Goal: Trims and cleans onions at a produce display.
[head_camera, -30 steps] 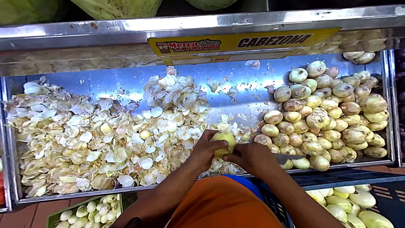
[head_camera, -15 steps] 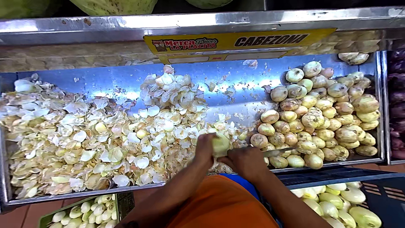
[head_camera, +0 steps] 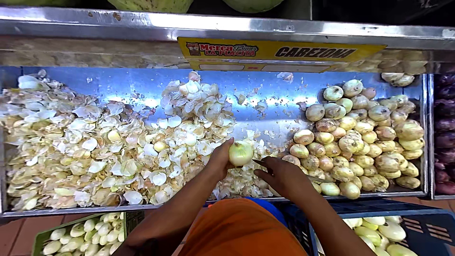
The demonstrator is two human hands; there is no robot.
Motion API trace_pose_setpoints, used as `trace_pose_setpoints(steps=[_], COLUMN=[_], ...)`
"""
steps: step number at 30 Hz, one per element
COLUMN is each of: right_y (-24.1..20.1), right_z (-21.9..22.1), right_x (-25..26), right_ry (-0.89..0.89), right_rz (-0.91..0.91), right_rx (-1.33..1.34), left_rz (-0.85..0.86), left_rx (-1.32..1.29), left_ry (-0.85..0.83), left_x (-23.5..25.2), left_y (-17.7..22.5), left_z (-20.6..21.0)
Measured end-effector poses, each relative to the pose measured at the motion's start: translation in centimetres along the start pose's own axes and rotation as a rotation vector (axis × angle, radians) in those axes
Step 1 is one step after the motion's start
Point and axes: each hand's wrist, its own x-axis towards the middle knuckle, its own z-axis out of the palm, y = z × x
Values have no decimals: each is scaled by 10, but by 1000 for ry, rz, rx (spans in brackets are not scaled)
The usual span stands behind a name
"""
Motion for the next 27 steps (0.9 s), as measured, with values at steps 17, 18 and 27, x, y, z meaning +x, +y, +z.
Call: trace_pose_setpoints(steps=[17, 18, 27], right_y=[-3, 0, 19], right_z=[5, 9, 47], right_x=[10, 11, 18], right_ry=[-276, -251, 147], right_rz=[128, 101, -227], right_rx=[-122, -93, -245], left_rz=[21, 24, 119], left_rx=[107, 110, 119], left_ry=[-184, -186, -25], left_x=[-19, -18, -3], left_y=[-16, -18, -48], left_z=[-1, 1, 19])
